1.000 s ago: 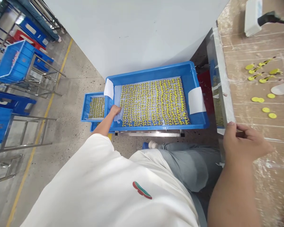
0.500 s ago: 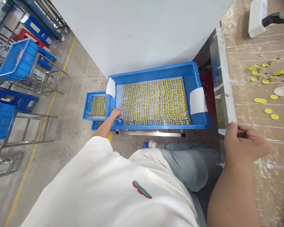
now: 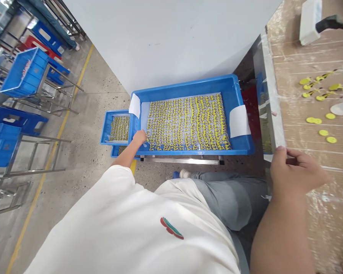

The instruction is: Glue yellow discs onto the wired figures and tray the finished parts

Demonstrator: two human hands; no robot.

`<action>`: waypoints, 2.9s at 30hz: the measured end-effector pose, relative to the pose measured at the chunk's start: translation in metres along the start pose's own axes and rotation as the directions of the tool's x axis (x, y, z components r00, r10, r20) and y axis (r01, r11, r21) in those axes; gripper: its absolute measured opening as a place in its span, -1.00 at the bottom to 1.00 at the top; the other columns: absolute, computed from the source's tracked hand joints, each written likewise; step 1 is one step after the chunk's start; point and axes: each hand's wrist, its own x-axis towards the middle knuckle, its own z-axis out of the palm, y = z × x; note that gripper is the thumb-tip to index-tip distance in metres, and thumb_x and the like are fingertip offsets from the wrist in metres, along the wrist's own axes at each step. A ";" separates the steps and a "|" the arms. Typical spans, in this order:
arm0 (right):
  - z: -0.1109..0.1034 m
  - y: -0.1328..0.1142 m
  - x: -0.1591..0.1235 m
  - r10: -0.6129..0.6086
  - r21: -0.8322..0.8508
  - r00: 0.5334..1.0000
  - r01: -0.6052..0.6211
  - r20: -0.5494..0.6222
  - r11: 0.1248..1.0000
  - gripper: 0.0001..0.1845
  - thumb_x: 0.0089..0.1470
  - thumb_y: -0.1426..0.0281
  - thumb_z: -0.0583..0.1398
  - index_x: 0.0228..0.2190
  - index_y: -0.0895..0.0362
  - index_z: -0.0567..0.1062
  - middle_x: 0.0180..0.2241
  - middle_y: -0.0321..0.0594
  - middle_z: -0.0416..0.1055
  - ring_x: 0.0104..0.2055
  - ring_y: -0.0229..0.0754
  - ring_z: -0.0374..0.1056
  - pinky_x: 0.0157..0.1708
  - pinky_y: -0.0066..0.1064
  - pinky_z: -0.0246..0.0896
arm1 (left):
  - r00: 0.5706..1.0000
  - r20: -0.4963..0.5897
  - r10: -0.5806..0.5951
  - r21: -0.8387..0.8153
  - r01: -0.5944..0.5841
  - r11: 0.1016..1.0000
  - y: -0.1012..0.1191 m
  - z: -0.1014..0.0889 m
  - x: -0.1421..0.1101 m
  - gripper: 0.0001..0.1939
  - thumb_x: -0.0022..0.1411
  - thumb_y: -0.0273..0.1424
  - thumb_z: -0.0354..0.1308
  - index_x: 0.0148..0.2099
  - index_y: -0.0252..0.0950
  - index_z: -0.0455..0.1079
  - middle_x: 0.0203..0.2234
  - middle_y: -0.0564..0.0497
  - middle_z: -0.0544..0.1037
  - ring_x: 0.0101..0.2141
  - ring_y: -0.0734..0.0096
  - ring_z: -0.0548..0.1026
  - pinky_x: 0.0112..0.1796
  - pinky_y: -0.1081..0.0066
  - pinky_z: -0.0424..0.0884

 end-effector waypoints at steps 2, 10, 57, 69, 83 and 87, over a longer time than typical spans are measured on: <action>0.000 0.000 0.000 -0.001 -0.004 1.000 0.001 0.003 1.000 -0.60 -0.04 0.11 0.20 -0.33 0.12 0.65 -0.63 -0.25 0.35 -0.51 -0.09 0.37 -0.33 -0.28 0.30 | 1.000 -0.013 0.015 0.023 -0.015 1.000 0.002 -0.002 0.000 -0.61 0.33 -0.24 0.17 0.12 -0.31 0.38 0.04 -0.15 0.47 -0.01 0.22 0.49 -0.03 0.12 0.49; 0.001 0.000 0.000 0.001 -0.009 1.000 -0.001 0.009 1.000 -0.59 -0.05 0.11 0.19 -0.33 0.13 0.65 -0.62 -0.25 0.35 -0.52 -0.11 0.36 -0.33 -0.28 0.28 | 0.997 -0.038 0.073 0.035 -0.072 0.997 0.010 -0.001 0.015 -0.63 0.34 -0.22 0.16 0.10 -0.31 0.39 0.03 -0.13 0.48 -0.02 0.23 0.49 -0.02 0.11 0.48; -0.002 -0.003 0.000 0.011 0.003 1.000 -0.011 0.016 1.000 -0.58 -0.07 0.10 0.18 -0.35 0.14 0.65 -0.64 -0.26 0.32 -0.54 -0.14 0.32 -0.33 -0.28 0.28 | 0.922 0.109 0.371 0.259 -0.386 0.885 0.002 0.003 -0.001 -0.63 0.35 -0.24 0.15 0.12 -0.29 0.38 0.07 -0.14 0.45 0.00 0.22 0.48 -0.01 0.09 0.48; -0.002 -0.005 0.000 0.016 0.000 1.000 -0.016 0.011 1.000 -0.56 -0.09 0.09 0.16 -0.36 0.13 0.66 -0.65 -0.26 0.29 -0.56 -0.14 0.29 -0.37 -0.28 0.24 | 0.885 0.186 0.426 0.257 -0.462 0.849 -0.011 0.012 0.011 -0.63 0.34 -0.24 0.16 0.11 -0.31 0.38 0.04 -0.14 0.47 -0.01 0.22 0.49 -0.02 0.09 0.49; -0.001 -0.003 0.000 0.021 0.011 1.000 -0.021 0.020 1.000 -0.60 -0.07 0.11 0.19 -0.35 0.13 0.65 -0.63 -0.26 0.33 -0.53 -0.11 0.34 -0.35 -0.27 0.26 | 0.883 0.225 0.411 0.267 -0.462 0.846 -0.011 0.004 0.011 -0.62 0.33 -0.24 0.17 0.12 -0.31 0.37 0.06 -0.14 0.46 -0.01 0.21 0.48 -0.02 0.09 0.49; -0.003 -0.006 0.000 0.019 0.007 0.999 -0.019 0.031 1.000 -0.58 -0.06 0.11 0.18 -0.32 0.13 0.66 -0.63 -0.26 0.33 -0.52 -0.11 0.34 -0.34 -0.28 0.26 | 0.909 0.207 0.362 0.272 -0.409 0.871 -0.013 0.003 0.011 -0.62 0.34 -0.23 0.16 0.12 -0.31 0.38 0.04 -0.14 0.47 -0.02 0.23 0.49 -0.03 0.10 0.49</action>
